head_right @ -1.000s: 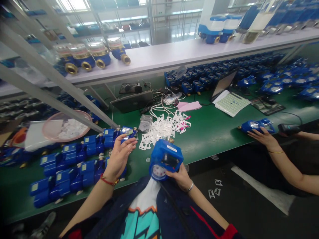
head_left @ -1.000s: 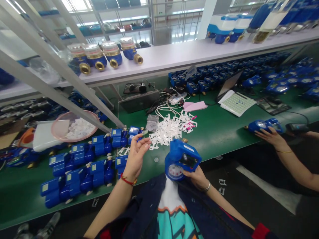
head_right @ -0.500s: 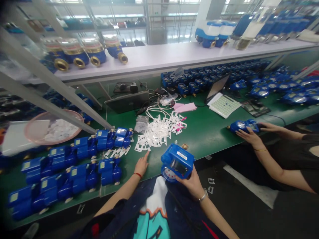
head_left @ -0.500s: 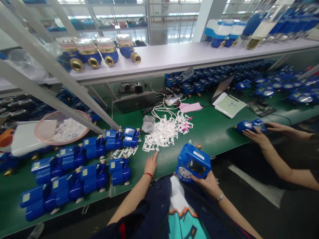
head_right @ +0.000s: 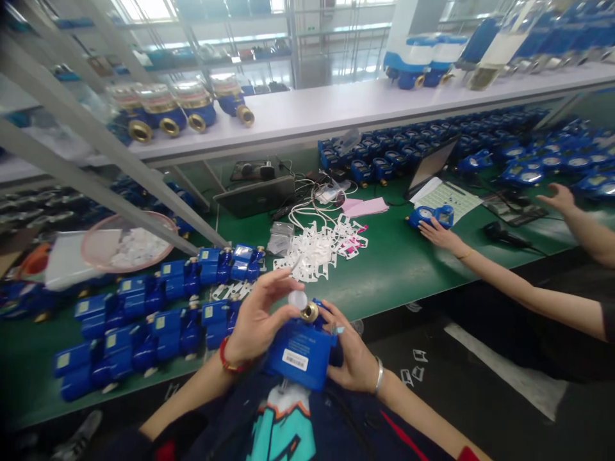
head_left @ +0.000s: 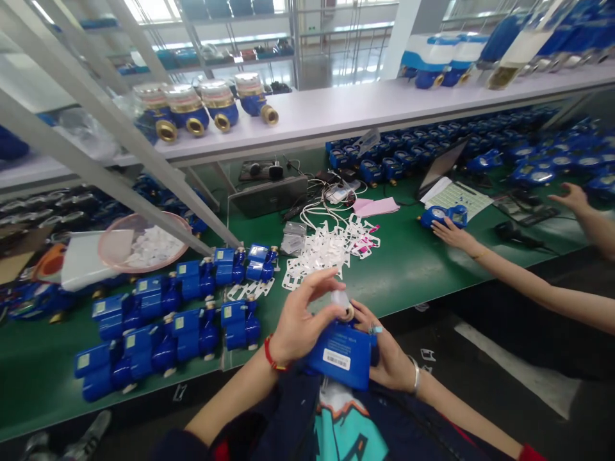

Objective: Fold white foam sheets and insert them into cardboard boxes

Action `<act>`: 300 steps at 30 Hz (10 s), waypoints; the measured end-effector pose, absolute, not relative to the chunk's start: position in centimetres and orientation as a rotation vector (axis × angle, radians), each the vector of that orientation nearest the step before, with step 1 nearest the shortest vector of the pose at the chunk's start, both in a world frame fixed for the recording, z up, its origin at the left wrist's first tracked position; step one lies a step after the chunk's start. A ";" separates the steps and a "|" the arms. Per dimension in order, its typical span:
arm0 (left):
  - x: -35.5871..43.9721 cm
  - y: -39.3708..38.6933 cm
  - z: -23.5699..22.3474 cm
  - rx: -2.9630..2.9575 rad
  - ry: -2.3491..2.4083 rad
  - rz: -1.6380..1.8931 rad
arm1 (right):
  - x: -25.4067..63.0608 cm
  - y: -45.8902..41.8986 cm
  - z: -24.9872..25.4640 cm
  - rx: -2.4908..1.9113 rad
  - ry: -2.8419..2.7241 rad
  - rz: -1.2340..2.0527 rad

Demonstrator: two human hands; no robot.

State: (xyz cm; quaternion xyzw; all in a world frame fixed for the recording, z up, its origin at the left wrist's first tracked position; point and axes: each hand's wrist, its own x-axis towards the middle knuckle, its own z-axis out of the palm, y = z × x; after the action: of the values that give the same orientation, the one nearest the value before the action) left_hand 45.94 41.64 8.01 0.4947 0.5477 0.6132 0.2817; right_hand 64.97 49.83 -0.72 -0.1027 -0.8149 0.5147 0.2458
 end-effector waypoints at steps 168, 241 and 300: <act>27.2 57.3 -15.3 1.407 2.505 -0.047 | 63.2 63.0 -21.5 -1.254 -2.196 2.155; 52.2 52.6 -1.8 1.377 2.620 1.117 | 58.1 62.1 -3.5 -0.950 -0.457 3.055; 46.1 41.2 -12.3 -0.204 1.953 1.830 | 51.9 56.4 -13.6 -1.194 -1.671 2.237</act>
State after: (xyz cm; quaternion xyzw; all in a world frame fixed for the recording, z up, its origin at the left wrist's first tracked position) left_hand 46.06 41.24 -12.32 -0.0742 0.7087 0.6640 0.2265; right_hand 51.89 56.38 -13.56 -0.3927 -0.5494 0.7356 0.0522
